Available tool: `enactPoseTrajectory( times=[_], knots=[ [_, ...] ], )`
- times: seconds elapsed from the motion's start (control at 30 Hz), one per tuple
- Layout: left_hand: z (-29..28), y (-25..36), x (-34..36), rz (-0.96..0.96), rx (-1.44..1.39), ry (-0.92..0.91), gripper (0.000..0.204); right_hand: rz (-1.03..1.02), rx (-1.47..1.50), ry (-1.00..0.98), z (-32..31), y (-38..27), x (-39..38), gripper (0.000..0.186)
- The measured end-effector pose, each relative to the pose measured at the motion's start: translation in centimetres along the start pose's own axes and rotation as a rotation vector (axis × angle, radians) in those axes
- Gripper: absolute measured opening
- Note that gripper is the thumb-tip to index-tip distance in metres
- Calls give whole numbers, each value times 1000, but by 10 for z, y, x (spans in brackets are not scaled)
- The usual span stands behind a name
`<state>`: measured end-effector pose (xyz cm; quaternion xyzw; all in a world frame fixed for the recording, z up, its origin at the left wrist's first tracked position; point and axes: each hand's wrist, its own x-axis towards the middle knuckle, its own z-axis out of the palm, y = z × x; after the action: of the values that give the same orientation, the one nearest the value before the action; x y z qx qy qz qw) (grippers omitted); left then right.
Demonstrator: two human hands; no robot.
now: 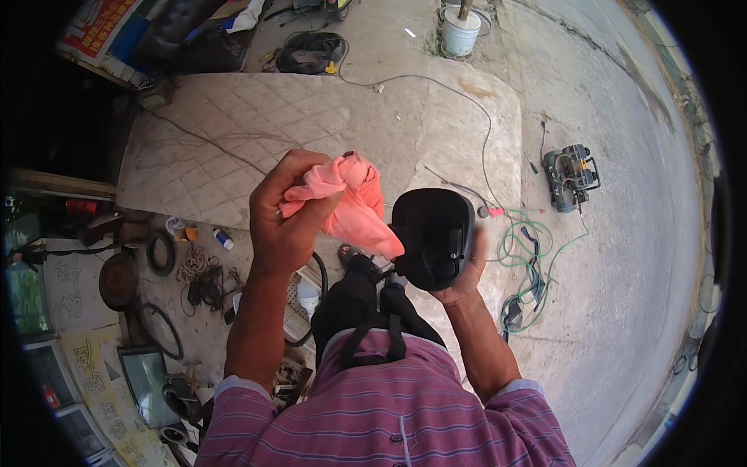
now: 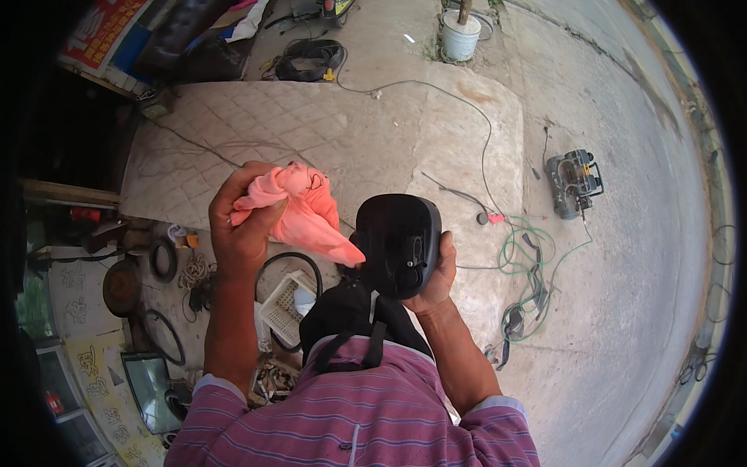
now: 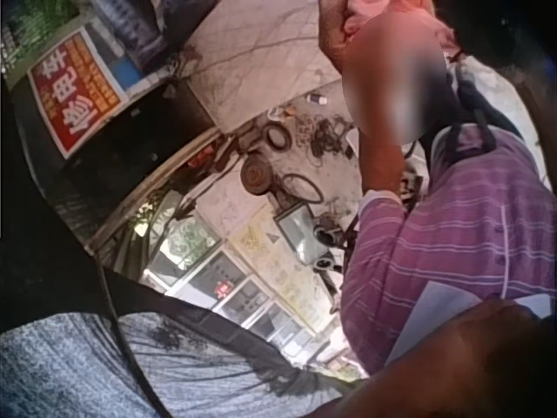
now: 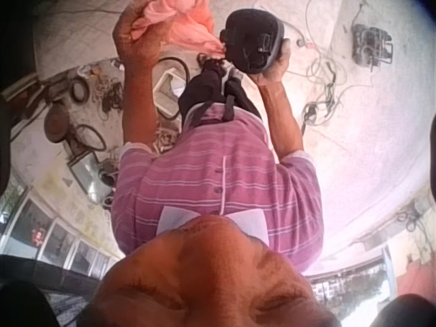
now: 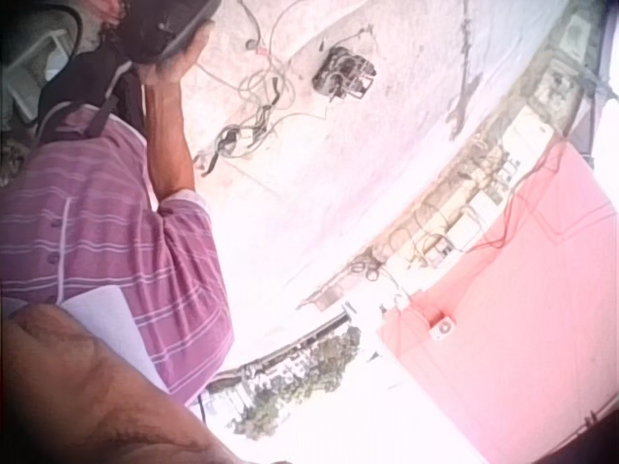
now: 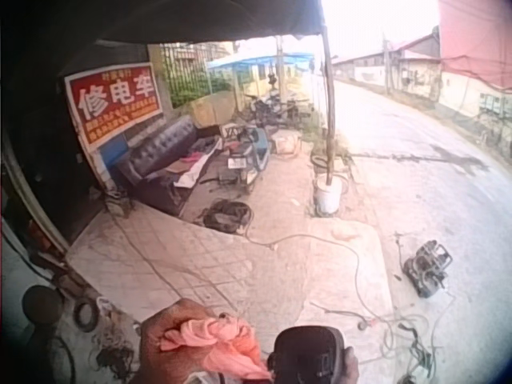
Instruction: The person cleans a small black electronic component with wires using a pink cloth. They wipe the exterior and interior surfaces, then use a small metal tool to scrape or adjust inside the component while continuing to wipe it.
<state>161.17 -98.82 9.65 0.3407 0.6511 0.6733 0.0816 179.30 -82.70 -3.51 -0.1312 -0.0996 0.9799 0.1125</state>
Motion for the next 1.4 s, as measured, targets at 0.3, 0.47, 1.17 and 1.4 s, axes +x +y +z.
enactPoseTrajectory(
  times=[0.3,0.47,1.17,1.4],
  knots=[
    [-9,24,0,103,-67,-20,28,49,181,-103,55,-18,13,91],
    [35,-14,-19,54,243,-136,25,32,237,-162,59,-14,21,93],
    [22,30,-24,156,405,-234,33,-184,-815,135,57,0,34,80],
    [48,-12,-1,33,625,-173,28,-311,-1321,4,30,0,22,87]
  ],
)
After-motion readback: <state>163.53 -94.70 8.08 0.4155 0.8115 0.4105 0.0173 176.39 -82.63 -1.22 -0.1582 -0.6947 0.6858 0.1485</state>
